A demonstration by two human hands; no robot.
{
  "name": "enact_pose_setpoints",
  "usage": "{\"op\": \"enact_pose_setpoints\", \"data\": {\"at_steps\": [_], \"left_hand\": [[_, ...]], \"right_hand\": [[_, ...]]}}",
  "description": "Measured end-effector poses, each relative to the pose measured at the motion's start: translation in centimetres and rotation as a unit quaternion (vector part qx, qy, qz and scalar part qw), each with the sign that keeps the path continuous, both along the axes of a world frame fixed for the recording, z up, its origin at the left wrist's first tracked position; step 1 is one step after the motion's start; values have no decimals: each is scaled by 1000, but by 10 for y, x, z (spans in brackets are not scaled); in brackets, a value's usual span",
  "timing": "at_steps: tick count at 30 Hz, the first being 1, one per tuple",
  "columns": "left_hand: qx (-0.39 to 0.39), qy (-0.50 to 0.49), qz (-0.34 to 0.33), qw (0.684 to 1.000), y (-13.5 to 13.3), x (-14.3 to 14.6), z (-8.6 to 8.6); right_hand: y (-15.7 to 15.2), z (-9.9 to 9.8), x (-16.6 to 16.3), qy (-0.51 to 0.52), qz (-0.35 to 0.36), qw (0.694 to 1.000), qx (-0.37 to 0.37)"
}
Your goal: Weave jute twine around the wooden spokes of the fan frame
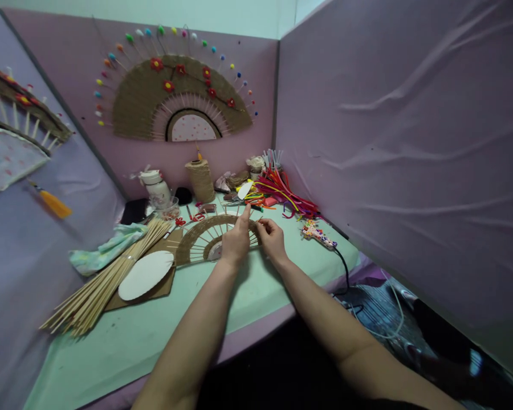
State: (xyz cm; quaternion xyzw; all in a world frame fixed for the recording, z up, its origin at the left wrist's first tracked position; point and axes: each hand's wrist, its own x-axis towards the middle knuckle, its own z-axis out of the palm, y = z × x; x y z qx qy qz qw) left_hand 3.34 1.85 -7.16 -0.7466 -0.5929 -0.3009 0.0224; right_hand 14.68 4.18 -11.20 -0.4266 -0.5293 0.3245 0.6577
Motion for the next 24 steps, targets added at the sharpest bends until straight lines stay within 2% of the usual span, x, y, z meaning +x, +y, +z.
{"op": "enact_pose_setpoints", "data": {"at_steps": [7, 11, 24], "left_hand": [[35, -22, 18, 999, 1, 1, -2], [56, -30, 21, 998, -2, 1, 0], [64, -40, 4, 997, -5, 3, 1]], "right_hand": [[-8, 2, 1, -34, 10, 999, 16], [-12, 3, 6, -50, -20, 998, 26], [-10, 0, 24, 7, -94, 995, 10]]}}
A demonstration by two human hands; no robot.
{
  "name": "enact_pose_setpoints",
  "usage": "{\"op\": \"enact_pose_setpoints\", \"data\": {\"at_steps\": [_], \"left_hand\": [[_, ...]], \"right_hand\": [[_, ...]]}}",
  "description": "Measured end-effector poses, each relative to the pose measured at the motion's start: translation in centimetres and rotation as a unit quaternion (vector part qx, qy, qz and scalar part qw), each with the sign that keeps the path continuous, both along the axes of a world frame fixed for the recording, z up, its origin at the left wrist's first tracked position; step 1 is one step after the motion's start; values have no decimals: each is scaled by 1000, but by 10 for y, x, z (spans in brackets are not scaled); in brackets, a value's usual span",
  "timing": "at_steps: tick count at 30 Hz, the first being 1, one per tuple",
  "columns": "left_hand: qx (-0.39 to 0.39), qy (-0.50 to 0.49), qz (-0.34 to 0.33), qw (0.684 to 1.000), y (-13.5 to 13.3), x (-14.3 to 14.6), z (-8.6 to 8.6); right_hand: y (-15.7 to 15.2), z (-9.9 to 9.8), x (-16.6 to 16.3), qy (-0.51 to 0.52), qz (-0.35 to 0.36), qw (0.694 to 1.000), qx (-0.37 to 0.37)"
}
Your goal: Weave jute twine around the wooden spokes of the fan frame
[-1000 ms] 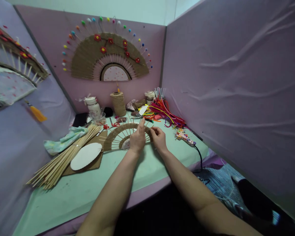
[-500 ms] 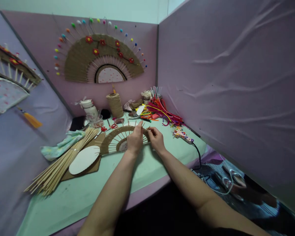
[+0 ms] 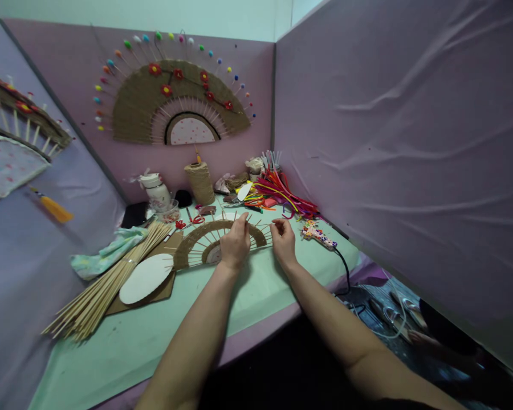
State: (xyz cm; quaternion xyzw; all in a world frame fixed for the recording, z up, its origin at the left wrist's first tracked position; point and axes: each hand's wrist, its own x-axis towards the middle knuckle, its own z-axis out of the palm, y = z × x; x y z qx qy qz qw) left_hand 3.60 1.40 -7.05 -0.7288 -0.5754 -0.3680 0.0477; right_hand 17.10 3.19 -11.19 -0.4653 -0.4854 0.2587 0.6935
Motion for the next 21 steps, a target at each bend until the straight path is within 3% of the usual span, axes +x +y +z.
{"op": "enact_pose_setpoints", "data": {"at_steps": [6, 13, 16, 21], "left_hand": [[-16, 6, 8, 1000, -2, 2, 0], [29, -7, 5, 1000, 3, 2, -6], [48, -15, 0, 999, 4, 2, -8], [67, -19, 2, 998, 6, 1, -10]], "right_hand": [[6, -3, 4, 2, -6, 1000, -13], [16, -10, 8, -9, -2, 999, -35], [16, -12, 8, -53, -13, 998, -41], [4, -10, 10, -178, -64, 982, 20]]}}
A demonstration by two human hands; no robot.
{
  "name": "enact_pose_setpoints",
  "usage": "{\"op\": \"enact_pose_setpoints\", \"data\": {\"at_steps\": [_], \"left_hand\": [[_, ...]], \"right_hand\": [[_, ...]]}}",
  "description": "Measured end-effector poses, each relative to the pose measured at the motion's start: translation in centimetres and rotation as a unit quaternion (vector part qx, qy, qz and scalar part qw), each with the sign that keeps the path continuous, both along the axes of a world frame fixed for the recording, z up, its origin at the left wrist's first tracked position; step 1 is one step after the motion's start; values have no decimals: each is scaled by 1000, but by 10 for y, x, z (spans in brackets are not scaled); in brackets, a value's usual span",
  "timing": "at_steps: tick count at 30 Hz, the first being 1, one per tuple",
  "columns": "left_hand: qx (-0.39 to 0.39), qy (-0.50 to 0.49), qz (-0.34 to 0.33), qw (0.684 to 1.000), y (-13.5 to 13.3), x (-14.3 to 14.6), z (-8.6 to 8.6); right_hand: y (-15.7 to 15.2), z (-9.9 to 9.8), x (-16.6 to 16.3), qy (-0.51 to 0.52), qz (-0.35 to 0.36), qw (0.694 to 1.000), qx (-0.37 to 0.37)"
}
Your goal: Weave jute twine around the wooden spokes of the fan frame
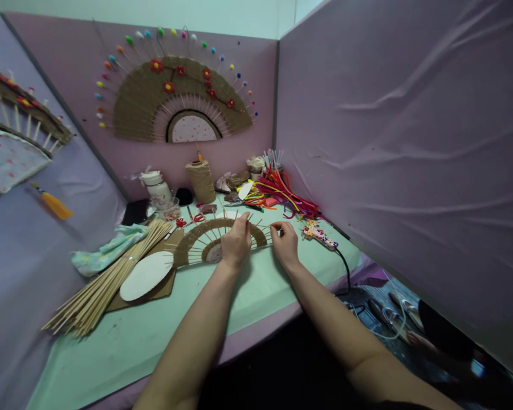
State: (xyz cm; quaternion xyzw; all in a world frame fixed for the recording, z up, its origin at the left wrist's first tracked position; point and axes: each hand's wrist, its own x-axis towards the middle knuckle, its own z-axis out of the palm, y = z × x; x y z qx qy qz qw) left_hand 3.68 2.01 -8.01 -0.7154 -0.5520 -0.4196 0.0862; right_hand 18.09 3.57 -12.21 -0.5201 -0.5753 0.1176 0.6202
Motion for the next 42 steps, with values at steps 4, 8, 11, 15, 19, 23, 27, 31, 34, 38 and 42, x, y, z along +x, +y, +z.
{"op": "enact_pose_setpoints", "data": {"at_steps": [4, 8, 11, 15, 19, 23, 27, 31, 34, 38, 42], "left_hand": [[10, -8, -2, 1000, 0, 0, -1], [9, -18, -14, 1000, 0, 1, -1], [9, -19, -9, 1000, 0, 1, -1], [21, -12, -6, 1000, 0, 0, -1], [38, -22, -7, 999, 1, -1, -2], [66, -35, -12, 997, 3, -3, -3], [86, -45, -16, 995, 3, -5, -2], [93, -61, -25, 993, 2, -7, 4], [103, -72, -23, 992, 3, -7, 12], [113, -81, -15, 990, 4, -9, 22], [108, -74, -23, 991, 1, -10, 24]], "right_hand": [[-13, 0, 3, -80, 9, 997, 18], [-20, 0, 3, -150, 38, 988, 5], [-21, -1, 0, -186, 55, 981, -5], [-21, 0, 0, -190, 55, 980, -5], [-20, 1, 1, -168, 65, 984, 1], [-21, 2, 0, -145, 78, 986, 13], [-23, 4, -1, -103, 82, 991, 24], [-23, 6, -1, -17, 68, 997, 16], [-22, 6, 0, 55, 58, 997, 1], [-20, 6, 2, 96, 62, 993, -9], [-20, 7, 3, 69, 50, 996, 5]]}}
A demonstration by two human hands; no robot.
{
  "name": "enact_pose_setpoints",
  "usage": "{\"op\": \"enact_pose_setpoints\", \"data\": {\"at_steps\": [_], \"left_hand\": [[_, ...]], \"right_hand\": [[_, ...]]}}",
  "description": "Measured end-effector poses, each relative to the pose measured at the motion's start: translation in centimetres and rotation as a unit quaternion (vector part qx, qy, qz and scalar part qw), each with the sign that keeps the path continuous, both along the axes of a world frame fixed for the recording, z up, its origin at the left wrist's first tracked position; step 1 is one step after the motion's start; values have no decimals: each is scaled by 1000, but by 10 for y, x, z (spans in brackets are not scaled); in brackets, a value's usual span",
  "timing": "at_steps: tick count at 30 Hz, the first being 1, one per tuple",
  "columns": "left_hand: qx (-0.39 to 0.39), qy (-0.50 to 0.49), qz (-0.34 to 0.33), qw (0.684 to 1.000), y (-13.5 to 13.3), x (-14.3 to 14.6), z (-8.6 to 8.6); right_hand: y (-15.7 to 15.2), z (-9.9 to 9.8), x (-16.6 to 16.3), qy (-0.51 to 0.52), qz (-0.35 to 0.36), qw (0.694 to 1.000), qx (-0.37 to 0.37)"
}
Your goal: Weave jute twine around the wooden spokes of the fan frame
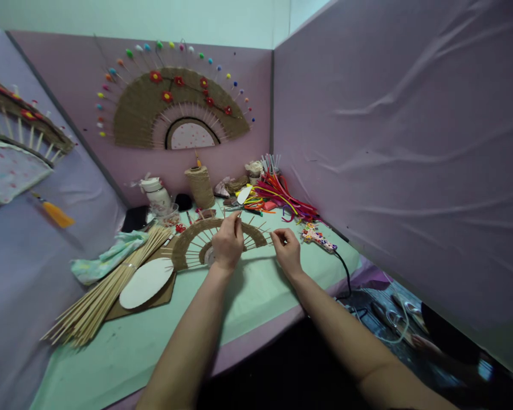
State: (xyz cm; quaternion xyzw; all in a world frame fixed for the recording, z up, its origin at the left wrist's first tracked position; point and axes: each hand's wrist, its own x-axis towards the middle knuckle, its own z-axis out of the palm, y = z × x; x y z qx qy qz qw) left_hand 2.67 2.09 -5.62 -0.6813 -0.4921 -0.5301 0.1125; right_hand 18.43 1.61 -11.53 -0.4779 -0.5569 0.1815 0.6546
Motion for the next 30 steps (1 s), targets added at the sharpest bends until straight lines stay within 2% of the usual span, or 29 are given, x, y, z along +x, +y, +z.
{"op": "enact_pose_setpoints", "data": {"at_steps": [3, 10, 15, 24, 30], "left_hand": [[2, 8, -9, 1000, -3, -1, -3], [2, 18, -14, 1000, -5, -1, -5], [15, 27, -19, 999, -6, -1, -5], [11, 13, -15, 1000, -5, -2, -3], [10, 11, -4, 1000, -4, -3, -2]], "right_hand": [[3, -1, 2, -4, 1, 1000, -6], [14, -7, 9, 105, 64, 990, -68], [20, -10, 11, 138, 62, 984, -92], [17, -10, 11, 122, 55, 986, -98], [8, -8, 8, 72, 13, 996, -53]]}}
